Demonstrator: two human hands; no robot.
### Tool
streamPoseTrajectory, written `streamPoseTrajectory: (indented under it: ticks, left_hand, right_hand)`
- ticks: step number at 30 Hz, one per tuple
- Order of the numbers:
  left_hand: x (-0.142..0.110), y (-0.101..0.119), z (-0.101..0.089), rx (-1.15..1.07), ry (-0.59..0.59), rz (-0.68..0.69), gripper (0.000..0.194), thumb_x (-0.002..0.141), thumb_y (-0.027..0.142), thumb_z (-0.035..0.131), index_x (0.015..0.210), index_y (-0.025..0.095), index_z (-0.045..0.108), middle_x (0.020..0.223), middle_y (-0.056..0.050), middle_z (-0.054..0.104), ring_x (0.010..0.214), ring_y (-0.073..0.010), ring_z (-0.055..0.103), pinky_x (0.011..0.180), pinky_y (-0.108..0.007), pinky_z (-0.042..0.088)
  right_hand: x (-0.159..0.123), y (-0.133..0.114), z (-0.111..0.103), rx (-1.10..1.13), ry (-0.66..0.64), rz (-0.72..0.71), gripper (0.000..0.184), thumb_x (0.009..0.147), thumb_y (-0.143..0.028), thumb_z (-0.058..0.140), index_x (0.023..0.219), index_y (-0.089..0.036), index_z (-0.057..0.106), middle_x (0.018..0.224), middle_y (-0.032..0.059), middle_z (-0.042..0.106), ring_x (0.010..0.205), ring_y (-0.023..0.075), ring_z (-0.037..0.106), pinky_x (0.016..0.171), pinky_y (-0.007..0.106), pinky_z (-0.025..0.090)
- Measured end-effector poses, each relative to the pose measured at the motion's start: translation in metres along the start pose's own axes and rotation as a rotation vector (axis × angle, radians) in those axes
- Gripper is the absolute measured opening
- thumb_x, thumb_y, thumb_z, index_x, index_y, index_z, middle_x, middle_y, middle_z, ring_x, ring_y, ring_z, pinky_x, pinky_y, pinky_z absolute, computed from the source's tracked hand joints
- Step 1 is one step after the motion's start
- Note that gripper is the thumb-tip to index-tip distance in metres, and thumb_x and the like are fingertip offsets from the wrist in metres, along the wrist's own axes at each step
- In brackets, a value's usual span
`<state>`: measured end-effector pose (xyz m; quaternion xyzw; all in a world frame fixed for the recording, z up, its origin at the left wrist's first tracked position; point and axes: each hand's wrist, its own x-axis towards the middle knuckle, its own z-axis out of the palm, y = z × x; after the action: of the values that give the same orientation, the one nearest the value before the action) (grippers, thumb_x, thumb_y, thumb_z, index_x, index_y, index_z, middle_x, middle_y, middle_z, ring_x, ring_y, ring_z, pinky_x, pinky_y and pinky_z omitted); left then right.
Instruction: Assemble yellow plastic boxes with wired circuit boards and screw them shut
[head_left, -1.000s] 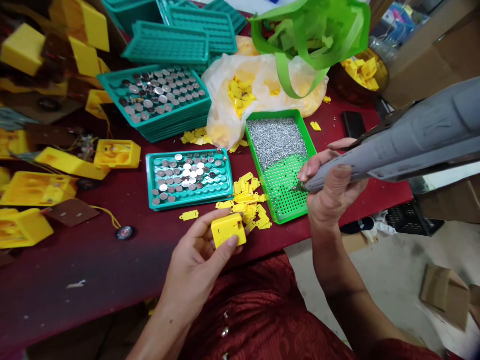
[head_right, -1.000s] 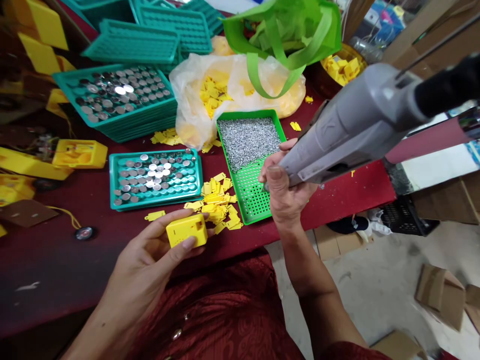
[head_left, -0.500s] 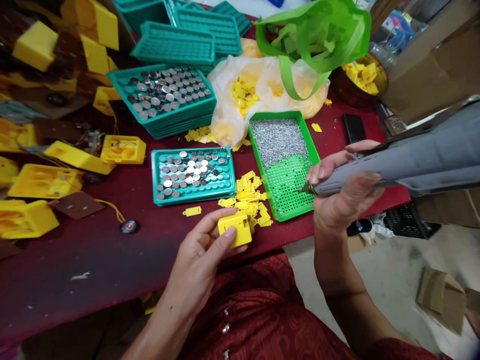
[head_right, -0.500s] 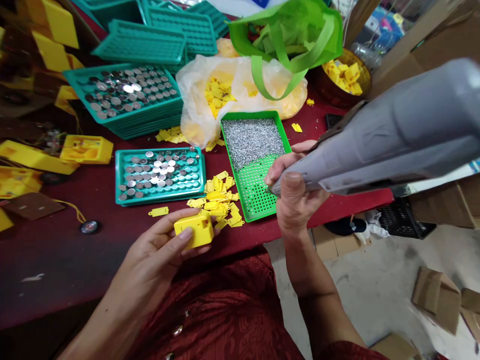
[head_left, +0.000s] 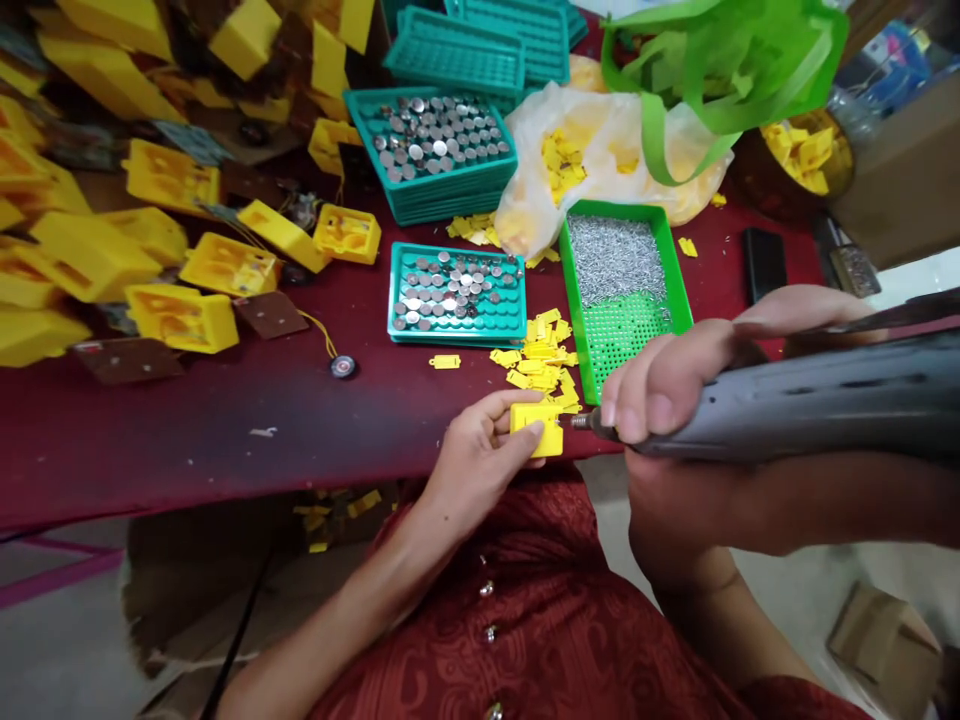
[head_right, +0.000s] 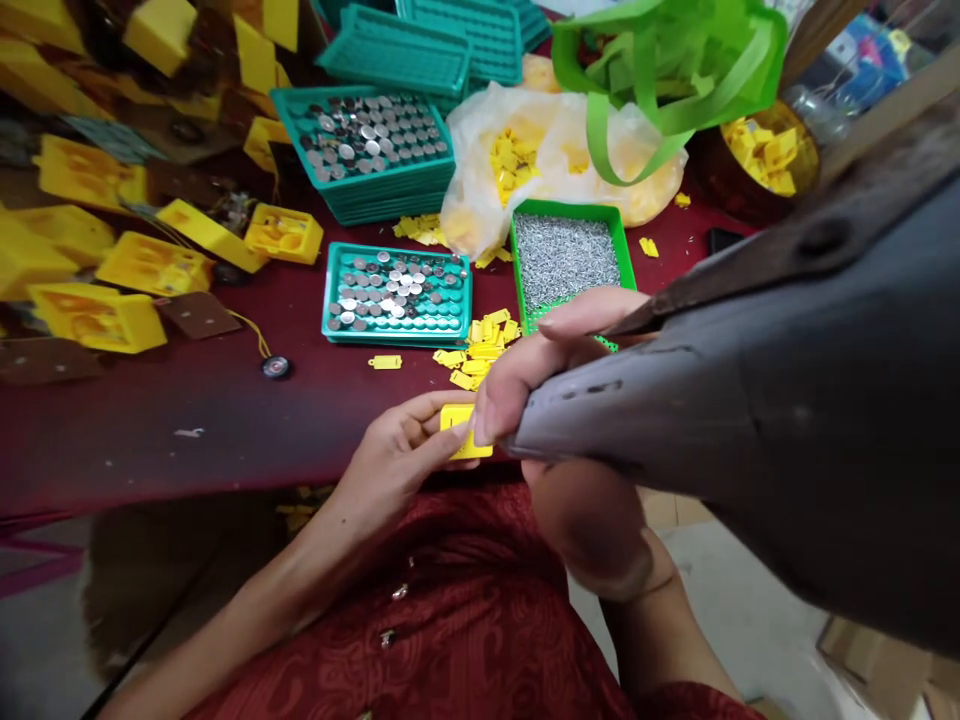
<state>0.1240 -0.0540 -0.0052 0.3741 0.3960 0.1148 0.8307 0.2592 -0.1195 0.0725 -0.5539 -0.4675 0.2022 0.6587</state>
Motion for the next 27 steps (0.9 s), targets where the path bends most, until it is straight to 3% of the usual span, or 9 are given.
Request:
streamPoseTrajectory:
  ticks: [4,7,15,21,27]
  left_hand:
    - [-0.002,0.0,0.0,0.017,-0.011,0.017,0.044,0.068,0.022,0.076,0.109,0.011,0.064,0.078,-0.003,0.071,0.067,-0.0135,0.064,0.064,-0.027,0.054]
    - [-0.003,0.0,-0.001,0.027,-0.018,0.03,0.044,0.07,0.024,0.075,0.11,0.01,0.062,0.074,-0.001,0.067,0.066,-0.0135,0.063,0.064,-0.027,0.053]
    - [-0.003,0.001,0.0,0.067,-0.046,0.051,0.039,0.074,0.028,0.073,0.109,0.012,0.064,0.078,-0.003,0.068,0.068,-0.0143,0.063,0.065,-0.028,0.052]
    - [-0.004,0.001,-0.002,0.092,-0.043,0.05,0.038,0.076,0.03,0.072,0.109,0.014,0.065,0.074,-0.001,0.065,0.07,-0.0162,0.063,0.065,-0.03,0.054]
    - [-0.008,0.003,0.0,0.076,-0.034,0.006,0.04,0.076,0.032,0.072,0.111,0.013,0.066,0.074,-0.002,0.065,0.07,-0.016,0.062,0.06,-0.028,0.055]
  right_hand:
    - [-0.002,0.007,0.007,0.071,0.058,-0.009,0.031,0.084,-0.064,0.061,0.101,-0.038,0.059,0.059,-0.0062,0.059,0.044,0.0137,0.053,0.048,0.034,0.053]
    - [-0.002,0.013,0.008,0.104,0.008,-0.011,0.039,0.082,-0.073,0.056,0.101,-0.039,0.059,0.058,-0.0064,0.059,0.041,0.0138,0.05,0.043,0.032,0.049]
    - [0.001,0.021,0.003,0.163,-0.068,-0.042,0.039,0.081,-0.07,0.06,0.105,-0.039,0.06,0.061,-0.0042,0.062,0.046,0.0162,0.054,0.046,0.032,0.05]
    - [-0.001,0.014,0.009,0.149,-0.006,0.024,0.047,0.087,-0.079,0.038,0.101,-0.039,0.058,0.059,-0.0045,0.058,0.047,0.0146,0.054,0.046,0.03,0.047]
    - [0.002,0.009,0.008,0.086,-0.058,0.054,0.053,0.08,-0.084,0.042,0.093,-0.035,0.06,0.054,-0.006,0.056,0.042,0.0136,0.051,0.042,0.03,0.045]
